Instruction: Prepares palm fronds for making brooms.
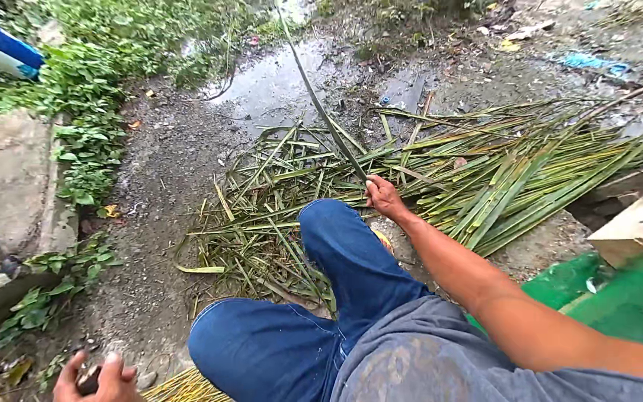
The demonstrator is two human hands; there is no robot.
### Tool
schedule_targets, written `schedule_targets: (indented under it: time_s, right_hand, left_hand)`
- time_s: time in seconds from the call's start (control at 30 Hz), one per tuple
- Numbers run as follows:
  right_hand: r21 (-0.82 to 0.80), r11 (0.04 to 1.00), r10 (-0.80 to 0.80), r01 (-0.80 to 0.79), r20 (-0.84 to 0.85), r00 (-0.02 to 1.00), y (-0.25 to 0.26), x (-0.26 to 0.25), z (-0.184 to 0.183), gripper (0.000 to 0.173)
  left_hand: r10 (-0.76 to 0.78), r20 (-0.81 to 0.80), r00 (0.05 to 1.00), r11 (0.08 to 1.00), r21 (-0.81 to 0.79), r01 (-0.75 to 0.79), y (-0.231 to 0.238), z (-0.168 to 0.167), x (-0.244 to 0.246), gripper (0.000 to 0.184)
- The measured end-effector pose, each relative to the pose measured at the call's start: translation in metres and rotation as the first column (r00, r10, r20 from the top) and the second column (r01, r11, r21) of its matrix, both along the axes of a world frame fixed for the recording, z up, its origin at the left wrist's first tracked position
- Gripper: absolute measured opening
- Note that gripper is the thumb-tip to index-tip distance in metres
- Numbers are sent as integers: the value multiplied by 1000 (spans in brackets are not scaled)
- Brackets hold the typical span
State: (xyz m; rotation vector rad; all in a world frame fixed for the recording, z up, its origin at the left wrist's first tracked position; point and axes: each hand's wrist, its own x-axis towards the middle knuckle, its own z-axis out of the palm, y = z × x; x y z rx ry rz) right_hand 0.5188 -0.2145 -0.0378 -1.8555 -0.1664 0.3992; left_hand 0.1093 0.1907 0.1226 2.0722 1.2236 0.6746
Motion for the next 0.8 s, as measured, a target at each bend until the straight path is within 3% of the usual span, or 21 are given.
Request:
schedule_targets:
  time_s: [0.1, 0.2, 0.3, 0.4, 0.47, 0.57, 0.63, 0.67, 0.8]
  right_hand:
    - [125, 992, -14, 15, -4, 1000, 13, 0, 24, 38]
    - [231, 963, -118, 136, -89, 989, -3, -5, 24, 41]
    - [73, 958, -255, 278, -227, 940, -53, -15, -17, 47]
    - [-23, 905, -393, 425, -429, 813, -105, -41, -57, 45]
    - [-77, 921, -373, 382, -459, 807, -120, -60, -59, 46]
    - [-124, 937, -349, 327, -370, 861, -121, -76, -51, 46]
    - [-84, 933, -359, 349, -265, 895, -112, -79, -43, 41]
    - [-58, 934, -357, 353, -211, 910, -108, -80, -38, 40]
    - [11, 964, -266, 267, -72, 961, -93, -94, -11, 39]
  left_hand:
    - [-190, 94, 977, 981, 60, 185, -24, 23, 56, 63]
    - [-379, 215, 900, 925, 53, 376, -48, 27, 99, 64]
    - [-474, 358, 804, 859, -14, 512, -63, 15, 123, 54]
    - [-487, 473, 734, 786, -129, 605, -79, 0, 143, 44]
    - [-488, 536, 689, 701, -231, 675, -101, 0, 165, 37]
    - [-491, 614, 617, 435, -441, 785, -165, 14, 216, 20]
    - [-546, 590, 595, 243, -568, 786, -224, 16, 254, 12]
    - [-606, 526, 597, 194, -630, 752, -254, 11, 273, 13]
    - [-804, 260, 534, 137, -793, 593, -340, -53, 331, 24]
